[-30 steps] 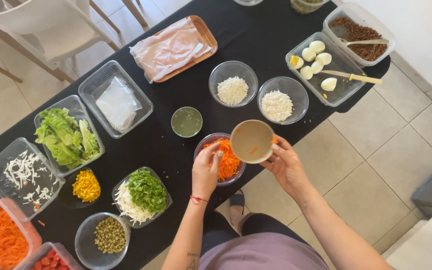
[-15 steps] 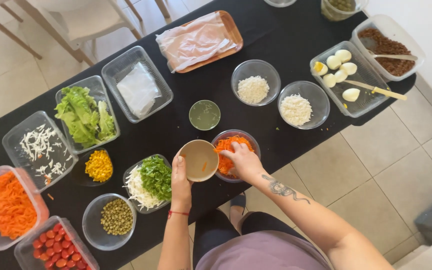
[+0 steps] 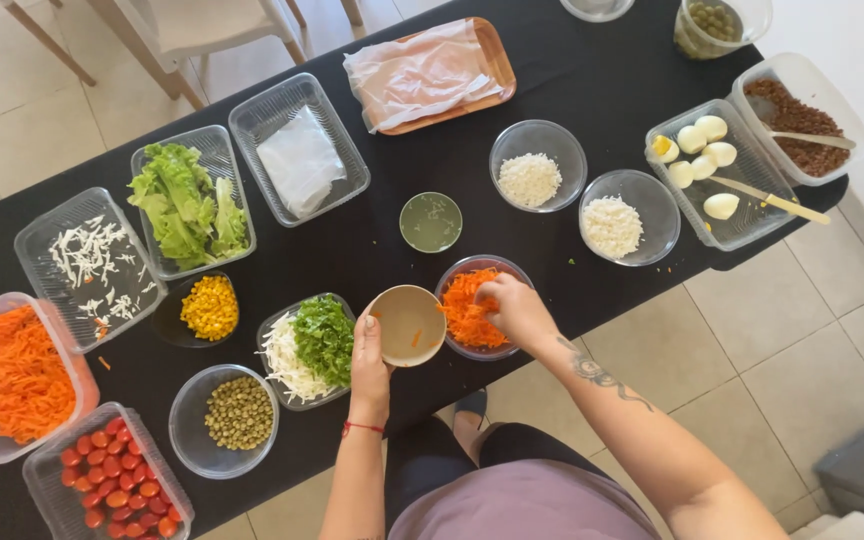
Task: The person prepares multiple small bowls of salad ingredients on a black table. They transfer shredded carrots, green peas, and corn from larger containers into smaller bowls using a spoon. The person also rinses the spoon at the sink between tasks.
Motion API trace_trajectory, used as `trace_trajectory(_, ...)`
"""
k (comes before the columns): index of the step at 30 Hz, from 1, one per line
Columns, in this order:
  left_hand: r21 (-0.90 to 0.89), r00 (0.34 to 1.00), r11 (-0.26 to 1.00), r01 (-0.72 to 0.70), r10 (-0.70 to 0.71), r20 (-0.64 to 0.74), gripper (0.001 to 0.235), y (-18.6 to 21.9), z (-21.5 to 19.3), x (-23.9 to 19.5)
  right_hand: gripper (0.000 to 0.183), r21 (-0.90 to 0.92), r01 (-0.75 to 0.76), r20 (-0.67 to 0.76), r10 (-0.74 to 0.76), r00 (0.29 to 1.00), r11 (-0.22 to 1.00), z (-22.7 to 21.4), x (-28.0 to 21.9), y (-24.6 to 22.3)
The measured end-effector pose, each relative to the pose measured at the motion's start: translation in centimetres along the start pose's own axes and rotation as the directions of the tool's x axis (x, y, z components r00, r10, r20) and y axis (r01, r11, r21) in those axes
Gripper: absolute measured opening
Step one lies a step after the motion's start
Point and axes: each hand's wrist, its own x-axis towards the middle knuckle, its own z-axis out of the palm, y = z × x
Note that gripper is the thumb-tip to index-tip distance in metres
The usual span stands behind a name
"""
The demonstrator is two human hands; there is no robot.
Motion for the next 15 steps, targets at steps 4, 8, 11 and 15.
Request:
trace_trajectory(4, -0.003, 1.000, 1.000, -0.013, 0.013, 0.019, 0.055, -0.1, 0.3, -0.1, 0.029, 0.095, -0.054, -0.050, 0.059, 0.997, 0.994, -2.3, -1.1, -0.8)
trace_trajectory(8, -0.015, 0.998, 0.999, -0.037, 0.037, 0.044, 0.052, 0.2, 1.3, 0.3, 0.028, 0.175, -0.047, -0.112, 0.067, 0.991, 0.983, -7.4, -2.6, -3.2)
trace_trajectory(11, -0.019, 0.994, 0.997, -0.072, 0.073, 0.080, 0.052, -0.4, 2.1, 0.8, 0.029, 0.226, 0.008, -0.159, 0.029, 0.987, 0.974, -11.6, -4.5, -6.6)
trace_trajectory(15, -0.033, 0.983, 0.994, -0.107, 0.111, 0.148, 0.057, -1.3, 3.6, 1.6, 0.031, 0.199, 0.213, -0.194, -0.175, 0.965, 0.957, -11.6, -4.8, -9.5)
